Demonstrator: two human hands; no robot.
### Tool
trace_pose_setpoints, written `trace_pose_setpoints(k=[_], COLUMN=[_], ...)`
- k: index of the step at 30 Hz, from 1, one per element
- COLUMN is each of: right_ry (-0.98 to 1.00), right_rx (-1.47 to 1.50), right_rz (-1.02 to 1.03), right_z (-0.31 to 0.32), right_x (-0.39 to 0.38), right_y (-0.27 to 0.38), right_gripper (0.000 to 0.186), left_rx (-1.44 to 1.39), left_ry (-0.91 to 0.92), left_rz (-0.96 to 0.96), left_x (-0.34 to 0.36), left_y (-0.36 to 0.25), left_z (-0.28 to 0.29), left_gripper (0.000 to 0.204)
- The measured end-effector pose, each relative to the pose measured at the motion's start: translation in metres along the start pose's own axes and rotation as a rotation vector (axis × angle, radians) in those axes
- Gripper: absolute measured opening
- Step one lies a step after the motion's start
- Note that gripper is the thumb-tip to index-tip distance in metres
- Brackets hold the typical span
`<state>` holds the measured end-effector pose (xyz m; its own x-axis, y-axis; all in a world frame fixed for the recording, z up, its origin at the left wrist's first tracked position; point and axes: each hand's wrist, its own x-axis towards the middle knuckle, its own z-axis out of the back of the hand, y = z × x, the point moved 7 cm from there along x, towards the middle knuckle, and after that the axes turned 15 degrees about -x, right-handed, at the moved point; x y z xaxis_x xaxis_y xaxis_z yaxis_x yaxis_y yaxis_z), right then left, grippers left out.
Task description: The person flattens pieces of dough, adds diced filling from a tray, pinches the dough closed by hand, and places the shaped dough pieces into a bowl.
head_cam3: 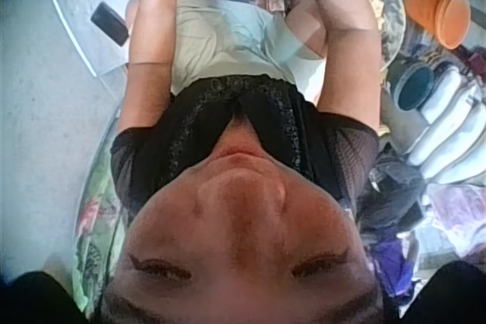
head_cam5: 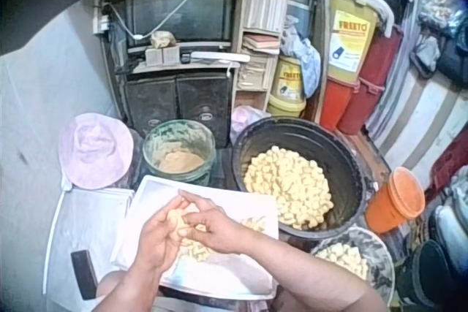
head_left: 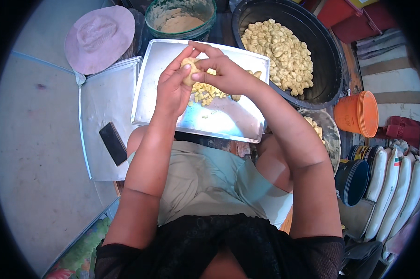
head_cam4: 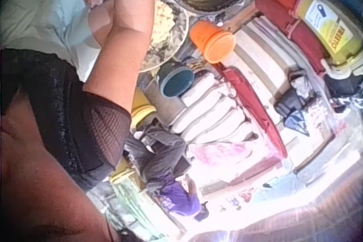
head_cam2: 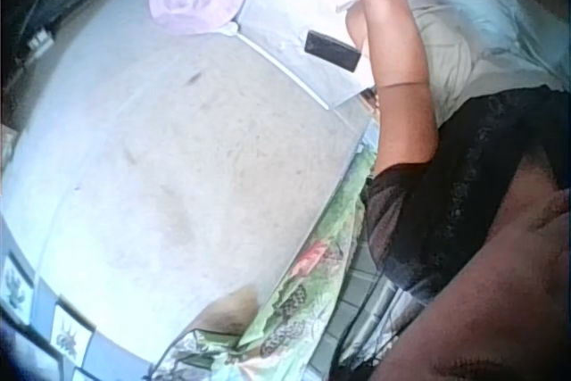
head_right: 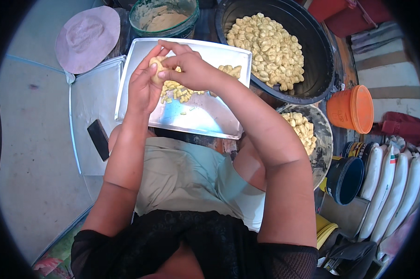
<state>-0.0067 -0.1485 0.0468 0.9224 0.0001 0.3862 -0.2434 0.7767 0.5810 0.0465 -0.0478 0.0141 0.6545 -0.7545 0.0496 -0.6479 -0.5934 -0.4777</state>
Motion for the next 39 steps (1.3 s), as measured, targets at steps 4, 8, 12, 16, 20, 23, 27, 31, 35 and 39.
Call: trace_pose_setpoints(k=[4,8,12,16,20,23,27,31,35,39], right_ry=[-0.043,-0.273,0.000,0.072,-0.507,-0.570,0.082,0.395,0.485,0.342], right_rx=[-0.104,0.199,-0.246,0.065,-0.241,-0.707,-0.439,-0.571,-0.707,-0.070], right_rz=[0.102,-0.080,0.258,-0.001,-0.309,-0.318,-0.492,-0.457,-0.473,-0.696], right_z=[0.008,0.036,0.028,0.044,0.125,0.135,0.064,-0.006,-0.020,-0.020], right_x=[-0.004,-0.007,-0.005,-0.005,-0.026,-0.048,-0.057,-0.064,-0.065,-0.076], right_y=[0.014,0.017,0.038,0.019,-0.056,-0.075,-0.127,-0.126,-0.121,-0.164], right_gripper=[0.030,0.062,0.048,0.025,0.029,0.032,0.038,0.049,0.046,0.033], left_rx=[-0.017,-0.090,0.072,0.173,0.257,0.450,0.492,0.584,0.613,0.626], left_ry=[0.115,0.052,-0.023,0.051,-0.085,-0.249,-0.215,-0.220,-0.218,-0.196], left_rz=[-0.046,0.082,0.028,0.046,0.106,0.088,0.073,0.096,0.090,0.103], left_x=[0.001,0.001,0.002,0.003,0.004,0.004,0.007,0.006,0.006,0.009], left_y=[-0.003,0.003,0.011,0.013,0.008,-0.001,0.001,0.005,0.004,0.012], left_z=[-0.017,-0.005,-0.003,-0.009,-0.001,0.018,0.014,0.016,0.019,0.017], left_gripper=[0.052,0.055,0.051,0.040,0.036,0.029,0.027,0.024,0.021,0.021])
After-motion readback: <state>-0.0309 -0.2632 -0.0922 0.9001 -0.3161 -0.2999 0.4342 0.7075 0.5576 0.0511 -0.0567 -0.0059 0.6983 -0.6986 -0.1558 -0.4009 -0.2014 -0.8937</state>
